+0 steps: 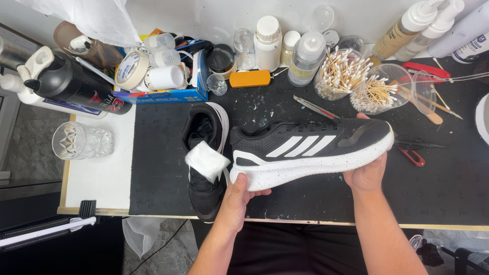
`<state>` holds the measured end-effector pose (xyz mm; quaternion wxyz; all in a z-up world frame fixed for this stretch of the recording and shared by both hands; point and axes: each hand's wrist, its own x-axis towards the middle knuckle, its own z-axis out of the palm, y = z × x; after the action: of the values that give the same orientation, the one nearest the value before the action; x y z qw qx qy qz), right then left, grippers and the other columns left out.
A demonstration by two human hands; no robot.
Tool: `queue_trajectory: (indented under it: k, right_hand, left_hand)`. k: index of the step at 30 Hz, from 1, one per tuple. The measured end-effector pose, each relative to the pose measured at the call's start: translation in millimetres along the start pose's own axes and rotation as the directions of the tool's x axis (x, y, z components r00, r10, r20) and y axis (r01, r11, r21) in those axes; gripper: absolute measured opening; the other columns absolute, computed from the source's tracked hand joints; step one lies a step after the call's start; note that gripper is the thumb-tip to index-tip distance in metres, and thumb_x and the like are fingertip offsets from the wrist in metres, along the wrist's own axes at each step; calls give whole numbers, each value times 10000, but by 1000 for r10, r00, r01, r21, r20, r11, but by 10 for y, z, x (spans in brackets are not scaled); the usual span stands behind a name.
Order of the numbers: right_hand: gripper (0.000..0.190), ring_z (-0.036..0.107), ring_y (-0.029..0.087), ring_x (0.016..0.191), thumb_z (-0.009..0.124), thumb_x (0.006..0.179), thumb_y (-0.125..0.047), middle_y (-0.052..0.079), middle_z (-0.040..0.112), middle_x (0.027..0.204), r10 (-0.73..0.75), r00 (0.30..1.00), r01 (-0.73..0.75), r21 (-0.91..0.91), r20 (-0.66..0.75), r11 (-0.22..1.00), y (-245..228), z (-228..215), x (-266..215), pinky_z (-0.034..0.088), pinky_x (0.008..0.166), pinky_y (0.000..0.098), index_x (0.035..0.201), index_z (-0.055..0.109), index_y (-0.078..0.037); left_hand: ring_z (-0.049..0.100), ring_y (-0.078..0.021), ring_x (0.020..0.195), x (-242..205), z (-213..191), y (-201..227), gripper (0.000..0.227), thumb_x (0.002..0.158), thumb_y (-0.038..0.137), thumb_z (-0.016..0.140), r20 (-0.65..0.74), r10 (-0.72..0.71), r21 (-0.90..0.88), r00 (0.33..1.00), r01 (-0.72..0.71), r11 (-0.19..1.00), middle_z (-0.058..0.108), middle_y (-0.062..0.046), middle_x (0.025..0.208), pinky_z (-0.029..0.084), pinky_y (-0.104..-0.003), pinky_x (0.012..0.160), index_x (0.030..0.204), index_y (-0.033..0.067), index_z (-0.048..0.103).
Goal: The person cleans a pair of black and white sneakers on a workbench. They insert a white paper insert into one shoe, then use a cotton swab dipped in a liquid from a bottle to clean the white midsole and side stripes of the other shoe.
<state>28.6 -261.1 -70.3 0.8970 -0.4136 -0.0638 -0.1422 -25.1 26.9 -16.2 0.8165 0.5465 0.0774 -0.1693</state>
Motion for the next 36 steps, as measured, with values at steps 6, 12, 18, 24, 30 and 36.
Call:
queue_trajectory:
  k: [6, 12, 18, 24, 30, 36]
  right_hand:
    - [945, 606, 200, 1299, 668, 954, -659, 123, 547, 1521, -46, 999, 45, -66, -25, 997, -5, 24, -4, 509, 1104, 373, 1567, 380, 0]
    - [951, 567, 292, 1338, 478, 1007, -789, 265, 535, 1431, -140, 990, 134, -287, 1, 949, -126, 263, 9, 470, 1160, 416, 1555, 356, -23]
    - [902, 584, 273, 1269, 514, 1022, -770, 216, 583, 1366, -167, 986, 152, -324, -20, 934, -98, 213, 22, 491, 1137, 398, 1507, 377, -21]
    - [892, 649, 220, 1206, 603, 1010, -735, 155, 623, 1315, -161, 986, 144, -270, -45, 952, -50, 74, -26, 546, 1059, 356, 1502, 419, -14]
    - [879, 687, 217, 1114, 658, 975, -706, 169, 657, 1269, -204, 979, 184, -326, -26, 927, -34, 31, -34, 577, 964, 336, 1462, 460, -1]
    - [864, 693, 239, 1122, 665, 979, -694, 187, 654, 1262, -231, 973, 215, -314, -16, 925, -25, 10, -47, 592, 976, 356, 1458, 453, -7]
  left_hand:
    - [651, -228, 1165, -3, 34, 17, 810, 930, 621, 608, -5, 13, -16, 1000, -13, 1000, 667, -144, 1277, 527, -391, 1009, 1423, -14, 502]
    - [628, -203, 1169, 108, 131, 146, 777, 841, 406, 863, -47, 254, -5, 966, -255, 967, 649, -148, 1221, 492, -370, 1057, 1365, -30, 491]
    - [636, -158, 1087, 108, 198, 243, 685, 860, 494, 802, -47, 233, 118, 971, -226, 967, 652, -106, 1122, 521, -317, 970, 1252, 14, 511]
    - [608, -132, 1008, 111, 111, 269, 662, 871, 611, 738, -47, 228, 228, 973, -211, 951, 634, -97, 1035, 510, -287, 900, 1128, 35, 538]
    - [606, -147, 991, 127, 31, 276, 660, 888, 630, 696, -61, 216, 304, 974, -188, 934, 634, -105, 1004, 510, -306, 873, 1111, 21, 568]
    - [600, -168, 1089, 136, 11, 289, 665, 889, 554, 702, -49, 183, 200, 982, -170, 965, 642, -109, 1105, 479, -326, 979, 1224, -5, 562]
